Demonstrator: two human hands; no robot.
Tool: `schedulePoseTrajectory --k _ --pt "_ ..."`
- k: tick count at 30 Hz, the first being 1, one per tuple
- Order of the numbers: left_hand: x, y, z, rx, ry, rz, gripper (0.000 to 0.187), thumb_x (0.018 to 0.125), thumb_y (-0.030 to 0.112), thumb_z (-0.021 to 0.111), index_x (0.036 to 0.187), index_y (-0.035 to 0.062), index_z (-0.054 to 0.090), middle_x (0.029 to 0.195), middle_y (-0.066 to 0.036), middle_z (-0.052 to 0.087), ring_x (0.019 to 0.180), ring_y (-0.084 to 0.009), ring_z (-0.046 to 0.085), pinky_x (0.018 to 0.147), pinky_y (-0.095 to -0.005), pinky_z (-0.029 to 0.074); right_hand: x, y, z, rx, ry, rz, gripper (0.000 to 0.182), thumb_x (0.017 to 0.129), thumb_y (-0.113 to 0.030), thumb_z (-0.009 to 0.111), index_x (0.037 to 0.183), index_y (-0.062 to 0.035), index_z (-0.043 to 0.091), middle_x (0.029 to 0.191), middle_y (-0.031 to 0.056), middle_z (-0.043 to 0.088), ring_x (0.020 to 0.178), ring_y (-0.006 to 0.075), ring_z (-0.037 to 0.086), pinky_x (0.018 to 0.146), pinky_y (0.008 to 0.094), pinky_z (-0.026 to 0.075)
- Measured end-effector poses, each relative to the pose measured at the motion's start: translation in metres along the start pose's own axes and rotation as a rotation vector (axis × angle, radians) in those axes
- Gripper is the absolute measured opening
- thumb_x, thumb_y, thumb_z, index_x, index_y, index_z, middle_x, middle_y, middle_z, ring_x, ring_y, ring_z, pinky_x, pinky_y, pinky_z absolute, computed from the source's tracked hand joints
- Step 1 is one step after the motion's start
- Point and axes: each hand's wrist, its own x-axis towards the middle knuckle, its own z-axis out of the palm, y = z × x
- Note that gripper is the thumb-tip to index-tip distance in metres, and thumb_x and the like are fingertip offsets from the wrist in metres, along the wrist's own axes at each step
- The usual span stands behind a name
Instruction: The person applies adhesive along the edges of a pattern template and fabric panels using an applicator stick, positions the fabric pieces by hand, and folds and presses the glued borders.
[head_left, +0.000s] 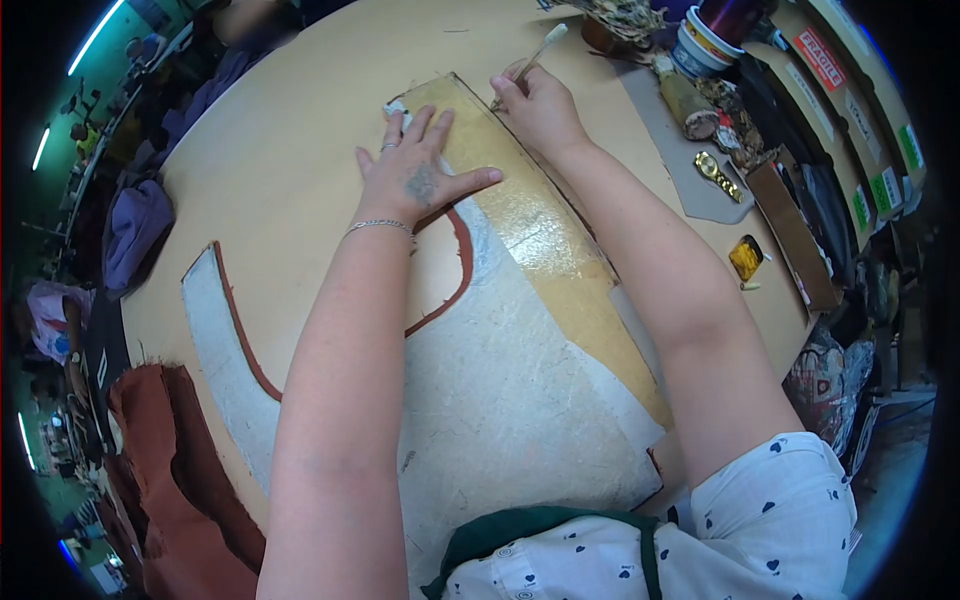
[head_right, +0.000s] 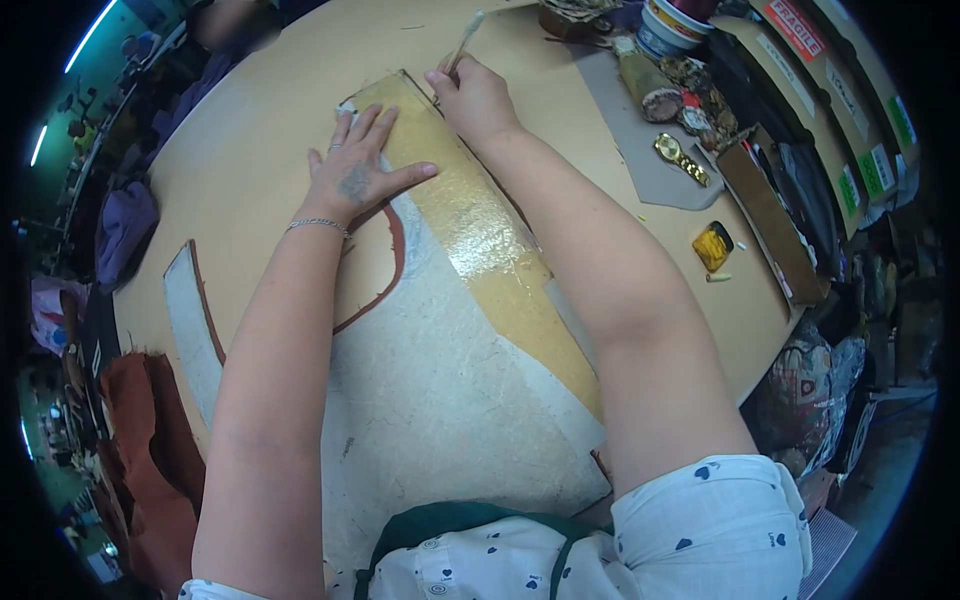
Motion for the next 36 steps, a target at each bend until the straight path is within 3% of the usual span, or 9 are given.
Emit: schedulePoseTrajectory --k 2,4,8,10,13,18,21,30,36 --pt "0.002 -0.001 0.002 -0.001 0.021 0.003 0.104 0.053 0.079 0.050 0.135 0.0193 0.027 0.141 -0.004 0.023 0.132 -0.0260 0.012 0.100 -0.0608 0.012 -0.029 -0.013 -0.030 -0.057 -0.080 0.011 0.024 0.082 -0.025 0.055 0.087 -0.0016 0.056 0.074 0.0153 0.061 0.070 0.0273 0.059 0.066 0.0343 0.045" --pt "0.000 0.000 0.002 0.013 0.049 0.004 0.100 0.056 0.077 0.051 0.133 0.0172 0.030 0.140 -0.005 0.024 0.132 -0.0249 0.014 0.100 -0.0593 0.013 -0.075 -0.031 -0.071 -0.160 -0.203 0.101 0.021 0.083 -0.023 0.055 0.085 -0.0014 0.055 0.069 0.0136 0.059 0.064 0.0249 0.058 0.062 0.0331 0.045" --pt "-0.011 0.005 0.004 0.070 0.195 0.048 0.079 0.067 0.066 0.052 0.126 0.0137 0.042 0.133 -0.011 0.034 0.126 -0.0243 0.028 0.098 -0.0574 0.020 -0.127 -0.034 -0.104 0.060 -0.181 0.162 0.018 0.083 -0.019 0.056 0.083 -0.0012 0.053 0.063 0.0105 0.055 0.058 0.0192 0.055 0.057 0.0299 0.043" --pt "-0.029 0.022 -0.001 -0.014 0.063 0.200 0.069 0.071 0.059 0.053 0.119 0.0108 0.047 0.126 -0.012 0.041 0.121 -0.0248 0.034 0.094 -0.0563 0.024 -0.131 -0.032 -0.104 0.102 -0.155 0.183 0.018 0.082 -0.018 0.057 0.082 -0.0011 0.054 0.064 0.0109 0.055 0.058 0.0193 0.055 0.057 0.0302 0.043" --pt "-0.099 0.085 -0.022 -0.173 -0.099 0.344 0.059 0.072 0.051 0.056 0.112 0.0077 0.051 0.116 -0.012 0.049 0.116 -0.0250 0.041 0.088 -0.0550 0.030 -0.128 -0.030 -0.103 0.153 -0.159 0.134 0.012 0.084 -0.013 0.056 0.082 -0.0011 0.053 0.063 0.0021 0.051 0.060 0.0065 0.047 0.055 0.0219 0.040" --pt "-0.157 0.131 0.000 -0.067 0.026 0.262 0.072 0.072 0.058 0.053 0.123 0.0087 0.042 0.133 -0.014 0.033 0.127 -0.0330 0.022 0.090 -0.0663 0.020 -0.136 -0.034 -0.117 0.090 -0.150 0.091 0.016 0.082 -0.016 0.058 0.081 -0.0005 0.054 0.063 0.0058 0.053 0.058 0.0099 0.048 0.056 0.0255 0.042" --pt "-0.155 0.133 -0.003 -0.059 -0.084 0.209 0.081 0.069 0.063 0.053 0.128 0.0103 0.037 0.138 -0.013 0.024 0.129 -0.0387 0.012 0.090 -0.0698 0.014 -0.152 -0.033 -0.135 0.074 -0.208 0.098 0.016 0.081 -0.017 0.058 0.082 -0.0014 0.054 0.063 0.0078 0.054 0.058 0.0123 0.050 0.057 0.0271 0.042" --pt "-0.152 0.137 -0.004 -0.073 -0.111 0.178 0.083 0.064 0.061 0.059 0.126 0.0099 0.039 0.139 -0.012 0.022 0.129 -0.0382 0.012 0.091 -0.0690 0.012 -0.082 -0.023 -0.077 0.041 -0.136 0.023 0.019 0.079 -0.022 0.058 0.082 -0.0041 0.054 0.071 0.0162 0.058 0.069 0.0325 0.057 0.062 0.0381 0.044" --pt "-0.155 0.138 -0.007 -0.106 -0.093 0.169 0.086 0.061 0.061 0.061 0.126 0.0087 0.039 0.138 -0.012 0.024 0.129 -0.0372 0.013 0.092 -0.0676 0.012 -0.130 -0.039 -0.127 -0.060 -0.286 0.076 0.020 0.080 -0.022 0.058 0.083 -0.0019 0.054 0.071 0.0152 0.059 0.065 0.0262 0.059 0.061 0.0333 0.045"
